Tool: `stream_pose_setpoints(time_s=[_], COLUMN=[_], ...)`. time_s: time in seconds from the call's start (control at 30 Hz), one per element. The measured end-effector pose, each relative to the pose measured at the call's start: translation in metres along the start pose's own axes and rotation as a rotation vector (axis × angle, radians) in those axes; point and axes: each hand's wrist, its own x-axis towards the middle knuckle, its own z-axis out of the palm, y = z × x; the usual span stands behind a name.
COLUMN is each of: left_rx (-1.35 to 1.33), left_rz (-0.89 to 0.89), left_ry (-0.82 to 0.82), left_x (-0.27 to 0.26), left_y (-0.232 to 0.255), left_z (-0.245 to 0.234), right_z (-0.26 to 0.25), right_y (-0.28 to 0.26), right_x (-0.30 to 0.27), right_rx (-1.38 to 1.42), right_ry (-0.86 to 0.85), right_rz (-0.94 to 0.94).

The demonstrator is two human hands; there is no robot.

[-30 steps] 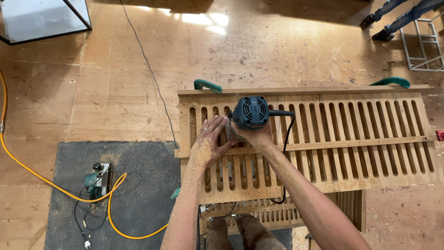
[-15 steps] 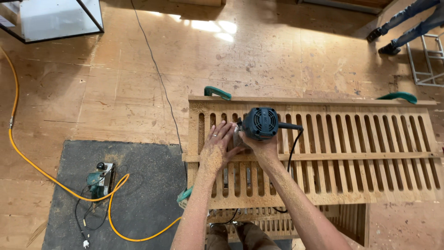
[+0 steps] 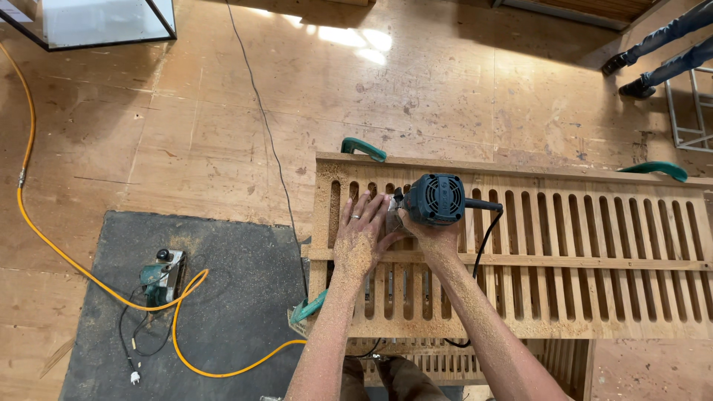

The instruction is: The person uses a handheld electric router to smooth the edges of a slatted wooden panel clamped to a workbench. The person moves the router steadily along the top edge of the panel, generating sawdust as the tool shapes the wood.

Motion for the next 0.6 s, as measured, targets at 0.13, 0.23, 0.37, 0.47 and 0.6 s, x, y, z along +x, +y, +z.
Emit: stream_pose_setpoints(time_s=[0.13, 0.23, 0.37, 0.47, 0.6], left_rx=[0.012, 0.024, 0.082, 0.03, 0.065], left_rz=[0.014, 0.025, 0.019, 0.008, 0.0], left_ry=[0.053, 0.097, 0.115, 0.131, 0.131], left_x=[0.003, 0.004, 0.008, 0.015, 0.024], left_y=[-0.003, -0.001, 0.003, 0.001, -0.002], left_z=[0.01, 0.008, 0.002, 0.002, 0.006], right_z=[0.0, 0.002, 0.003, 0.005, 0.005], right_y=[0.009, 0.012, 0.025, 0.026, 0.027], right_x=[0.007, 0.01, 0.017, 0.027, 0.04], right_rx=[-0.003, 0.009, -0.002, -0.028, -0.006], right_ry=[0.017, 0.02, 0.038, 0.06, 0.066], right_rz=[-0.025, -0.027, -0.062, -0.082, -0.084])
